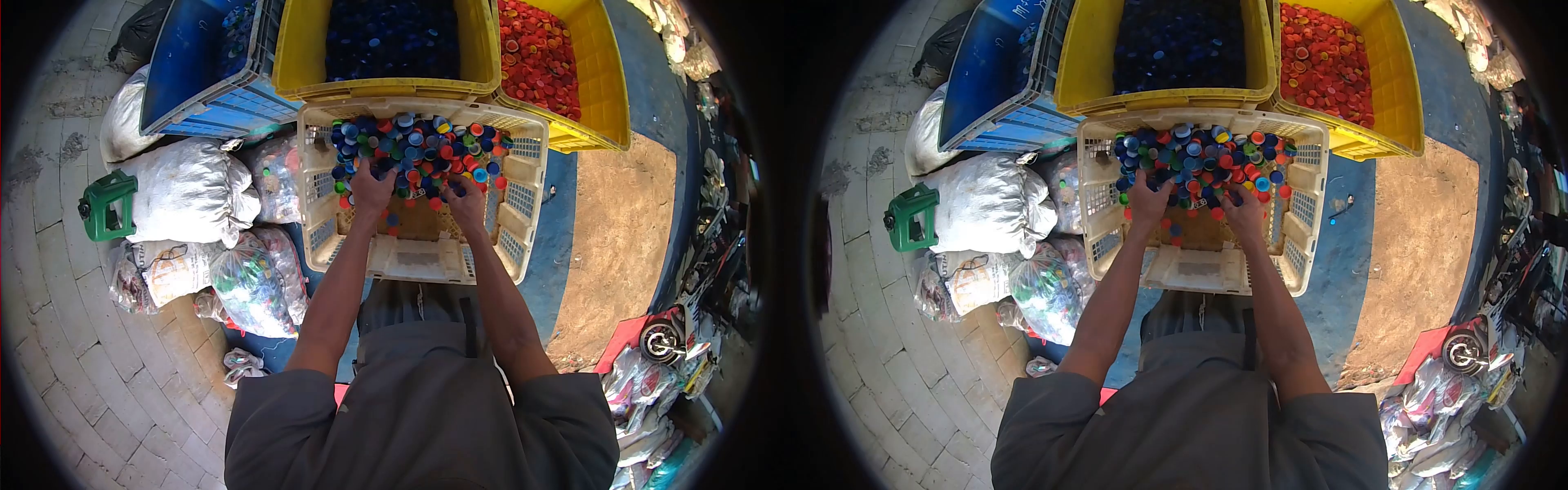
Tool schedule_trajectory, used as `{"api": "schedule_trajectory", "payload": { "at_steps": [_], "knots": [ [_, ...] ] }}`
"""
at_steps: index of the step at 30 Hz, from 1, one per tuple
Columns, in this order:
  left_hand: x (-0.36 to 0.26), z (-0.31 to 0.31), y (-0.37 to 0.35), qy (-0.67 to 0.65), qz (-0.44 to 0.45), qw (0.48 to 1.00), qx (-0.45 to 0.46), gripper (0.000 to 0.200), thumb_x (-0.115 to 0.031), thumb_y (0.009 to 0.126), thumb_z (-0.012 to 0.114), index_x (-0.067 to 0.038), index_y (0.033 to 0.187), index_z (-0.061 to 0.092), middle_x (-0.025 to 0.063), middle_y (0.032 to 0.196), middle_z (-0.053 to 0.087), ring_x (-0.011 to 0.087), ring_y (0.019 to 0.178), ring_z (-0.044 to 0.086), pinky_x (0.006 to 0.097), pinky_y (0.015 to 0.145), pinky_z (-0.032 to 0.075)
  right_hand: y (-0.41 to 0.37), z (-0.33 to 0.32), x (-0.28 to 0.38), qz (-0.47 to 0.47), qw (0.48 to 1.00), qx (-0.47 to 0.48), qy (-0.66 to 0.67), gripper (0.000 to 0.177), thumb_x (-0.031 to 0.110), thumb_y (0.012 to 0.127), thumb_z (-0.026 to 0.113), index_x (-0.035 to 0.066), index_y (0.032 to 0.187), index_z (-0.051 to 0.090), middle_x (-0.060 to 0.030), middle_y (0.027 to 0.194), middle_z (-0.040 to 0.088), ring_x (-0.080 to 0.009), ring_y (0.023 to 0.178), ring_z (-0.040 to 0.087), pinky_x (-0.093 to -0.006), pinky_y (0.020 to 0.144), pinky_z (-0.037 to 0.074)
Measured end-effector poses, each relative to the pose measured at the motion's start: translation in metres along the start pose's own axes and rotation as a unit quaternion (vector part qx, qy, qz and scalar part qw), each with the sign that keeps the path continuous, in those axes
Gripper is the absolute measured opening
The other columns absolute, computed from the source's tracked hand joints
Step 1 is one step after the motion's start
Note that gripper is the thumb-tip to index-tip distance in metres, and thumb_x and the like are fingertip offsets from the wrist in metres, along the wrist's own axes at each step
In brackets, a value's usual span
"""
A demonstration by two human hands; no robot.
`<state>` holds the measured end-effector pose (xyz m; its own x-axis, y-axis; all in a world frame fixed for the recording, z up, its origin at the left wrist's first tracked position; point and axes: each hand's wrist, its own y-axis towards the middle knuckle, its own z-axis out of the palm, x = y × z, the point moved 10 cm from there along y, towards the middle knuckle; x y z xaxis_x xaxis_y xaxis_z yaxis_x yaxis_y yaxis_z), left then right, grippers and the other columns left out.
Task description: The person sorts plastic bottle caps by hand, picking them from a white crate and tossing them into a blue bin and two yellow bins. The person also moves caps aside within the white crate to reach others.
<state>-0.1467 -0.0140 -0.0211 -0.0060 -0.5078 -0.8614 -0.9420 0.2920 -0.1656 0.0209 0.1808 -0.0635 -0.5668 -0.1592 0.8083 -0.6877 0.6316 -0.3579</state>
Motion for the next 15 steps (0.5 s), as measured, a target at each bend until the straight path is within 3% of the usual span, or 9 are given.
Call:
{"api": "schedule_trajectory", "payload": {
  "at_steps": [2, 6, 11, 15],
  "knots": [
    [0.014, 0.002, -0.008, -0.037, -0.034, 0.999, 0.004, 0.043, -0.024, 0.072, 0.077, 0.0, 0.102, 0.056, 0.0138, 0.092, 0.065, 0.0231, 0.08, 0.064, 0.0346, 0.071, 0.05, 0.007, 0.001, 0.027, -0.067, 0.991, -0.004, -0.118, 0.042, 0.022, 0.079, 0.071, 0.014, 0.118, 0.06, -0.0094, 0.093, 0.067, -0.0222, 0.076, 0.065, -0.0348, 0.064, 0.051],
    [0.019, 0.009, -0.03, -0.142, -0.126, 0.98, 0.067, 0.038, -0.02, 0.077, 0.075, -0.001, 0.102, 0.052, 0.0053, 0.082, 0.062, 0.009, 0.067, 0.06, 0.0222, 0.057, 0.05, 0.023, 0.01, 0.053, -0.143, 0.964, -0.027, -0.221, 0.043, 0.019, 0.076, 0.07, 0.017, 0.118, 0.06, -0.0116, 0.099, 0.066, -0.031, 0.085, 0.065, -0.042, 0.068, 0.052],
    [0.033, 0.014, -0.055, -0.297, -0.226, 0.924, 0.081, 0.034, -0.015, 0.08, 0.073, -0.004, 0.102, 0.05, 0.0028, 0.083, 0.061, 0.0092, 0.067, 0.059, 0.0247, 0.059, 0.051, 0.04, 0.024, 0.052, -0.149, 0.932, 0.027, -0.328, 0.042, 0.017, 0.076, 0.065, 0.017, 0.117, 0.056, -0.0117, 0.102, 0.063, -0.0347, 0.089, 0.064, -0.0473, 0.071, 0.053],
    [0.039, 0.015, -0.069, -0.349, -0.281, 0.891, 0.078, 0.033, -0.014, 0.08, 0.071, -0.006, 0.103, 0.05, 0.0038, 0.089, 0.061, 0.0125, 0.075, 0.061, 0.0296, 0.066, 0.053, 0.042, 0.023, 0.053, -0.159, 0.935, 0.025, -0.316, 0.041, 0.018, 0.077, 0.065, 0.016, 0.117, 0.056, -0.0133, 0.101, 0.063, -0.035, 0.091, 0.064, -0.047, 0.072, 0.053]
  ]
}}
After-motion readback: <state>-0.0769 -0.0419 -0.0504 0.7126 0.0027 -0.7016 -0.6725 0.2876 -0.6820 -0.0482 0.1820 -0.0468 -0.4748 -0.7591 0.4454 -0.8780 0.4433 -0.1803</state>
